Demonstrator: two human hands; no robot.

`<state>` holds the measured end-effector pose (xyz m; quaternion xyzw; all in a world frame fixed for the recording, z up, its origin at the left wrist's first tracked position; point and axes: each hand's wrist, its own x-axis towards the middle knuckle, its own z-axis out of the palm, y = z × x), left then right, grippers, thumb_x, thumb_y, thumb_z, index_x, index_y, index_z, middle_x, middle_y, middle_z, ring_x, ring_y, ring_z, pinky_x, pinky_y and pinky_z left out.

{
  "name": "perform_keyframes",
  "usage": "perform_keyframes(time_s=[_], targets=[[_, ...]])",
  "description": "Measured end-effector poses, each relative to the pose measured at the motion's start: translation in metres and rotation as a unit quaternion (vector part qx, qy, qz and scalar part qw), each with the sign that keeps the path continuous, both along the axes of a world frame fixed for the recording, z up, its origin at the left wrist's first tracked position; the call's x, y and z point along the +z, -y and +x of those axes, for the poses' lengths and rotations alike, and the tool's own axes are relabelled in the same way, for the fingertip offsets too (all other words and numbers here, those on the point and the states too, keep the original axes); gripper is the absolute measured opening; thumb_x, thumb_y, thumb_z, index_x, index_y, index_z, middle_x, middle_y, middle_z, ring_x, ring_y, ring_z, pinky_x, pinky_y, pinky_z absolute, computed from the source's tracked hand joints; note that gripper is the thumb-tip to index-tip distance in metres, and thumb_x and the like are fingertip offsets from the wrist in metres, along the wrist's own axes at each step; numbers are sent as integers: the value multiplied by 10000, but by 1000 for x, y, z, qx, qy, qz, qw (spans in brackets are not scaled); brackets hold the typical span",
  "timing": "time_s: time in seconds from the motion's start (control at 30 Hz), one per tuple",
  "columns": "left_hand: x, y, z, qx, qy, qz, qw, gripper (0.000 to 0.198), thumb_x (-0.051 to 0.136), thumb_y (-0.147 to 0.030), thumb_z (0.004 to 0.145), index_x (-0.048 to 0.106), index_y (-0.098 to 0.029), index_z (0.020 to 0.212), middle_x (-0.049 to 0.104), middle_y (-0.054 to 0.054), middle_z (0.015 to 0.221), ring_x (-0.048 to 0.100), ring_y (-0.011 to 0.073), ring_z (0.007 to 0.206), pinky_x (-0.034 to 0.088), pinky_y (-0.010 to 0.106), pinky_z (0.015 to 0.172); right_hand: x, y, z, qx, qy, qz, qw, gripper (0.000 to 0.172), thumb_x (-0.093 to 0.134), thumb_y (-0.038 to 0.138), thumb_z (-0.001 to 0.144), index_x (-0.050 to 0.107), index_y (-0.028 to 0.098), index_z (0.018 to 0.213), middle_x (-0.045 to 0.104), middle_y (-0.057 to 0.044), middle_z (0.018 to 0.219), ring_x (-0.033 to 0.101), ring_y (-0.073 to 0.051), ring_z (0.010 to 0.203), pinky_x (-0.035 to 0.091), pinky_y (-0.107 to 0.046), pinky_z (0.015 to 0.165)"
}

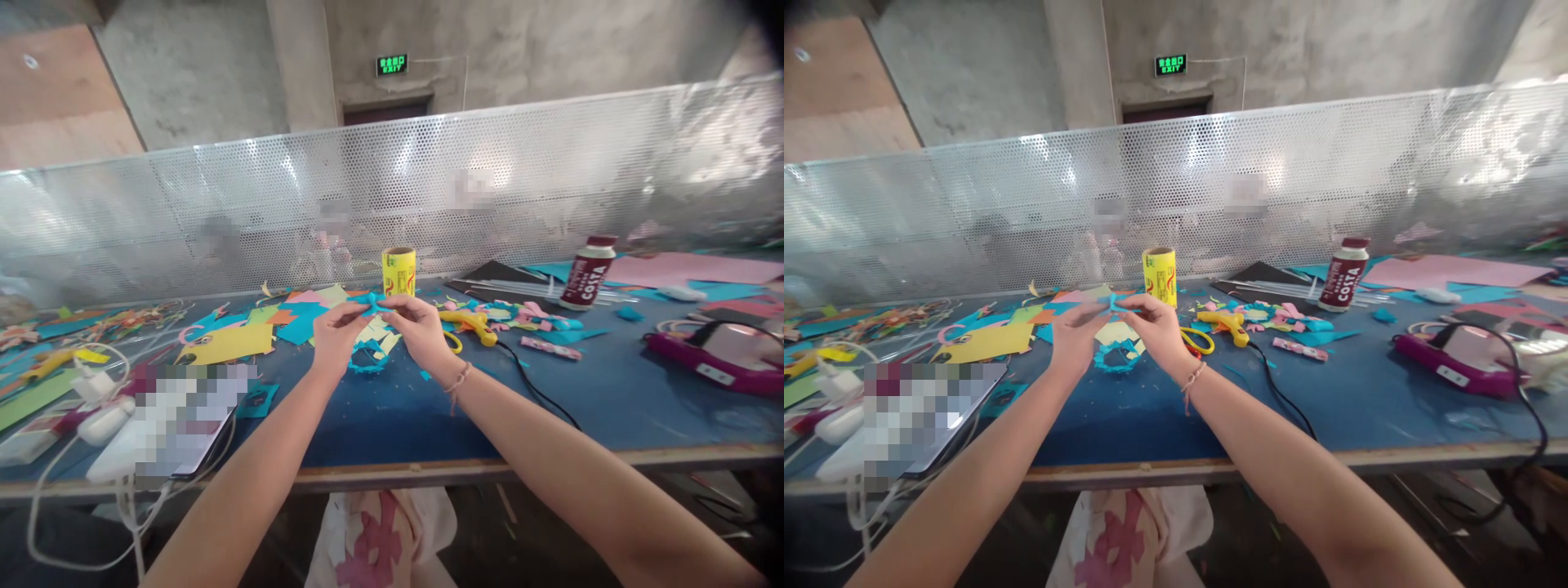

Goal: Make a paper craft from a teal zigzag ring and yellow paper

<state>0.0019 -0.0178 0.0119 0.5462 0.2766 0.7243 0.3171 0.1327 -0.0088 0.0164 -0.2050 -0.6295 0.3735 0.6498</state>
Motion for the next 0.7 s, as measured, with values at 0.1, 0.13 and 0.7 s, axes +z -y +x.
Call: perform_keyframes(time_s=[0.1, 0.13, 0.7], targets=[[1, 2, 1, 18, -11, 3, 1000, 157, 724, -243, 568, 690, -190, 712, 664, 17, 772, 611, 151, 738, 488, 309, 725, 0, 2, -1, -30, 6, 16, 999, 86, 653, 254, 668, 650, 210, 742, 644, -4, 762, 583, -134, 738, 481, -301, 687], [1, 3, 2, 21, -15, 5, 1000, 156, 722, -245, 572, 690, -190, 715, 664, 17, 773, 610, 152, 741, 487, 308, 724, 0, 2, -1, -39, 8, 24, 999, 72, 648, 252, 674, 649, 210, 733, 642, -4, 757, 580, -132, 730, 480, -298, 679], [-4, -4, -2, 10, -40, 2, 999, 159, 641, -174, 624, 677, -198, 777, 664, 14, 797, 610, 144, 747, 482, 303, 737, -1, 1, 2, -22, 37, 3, 999, 153, 536, 237, 733, 658, 211, 821, 650, -17, 855, 587, -136, 785, 486, -307, 724]])
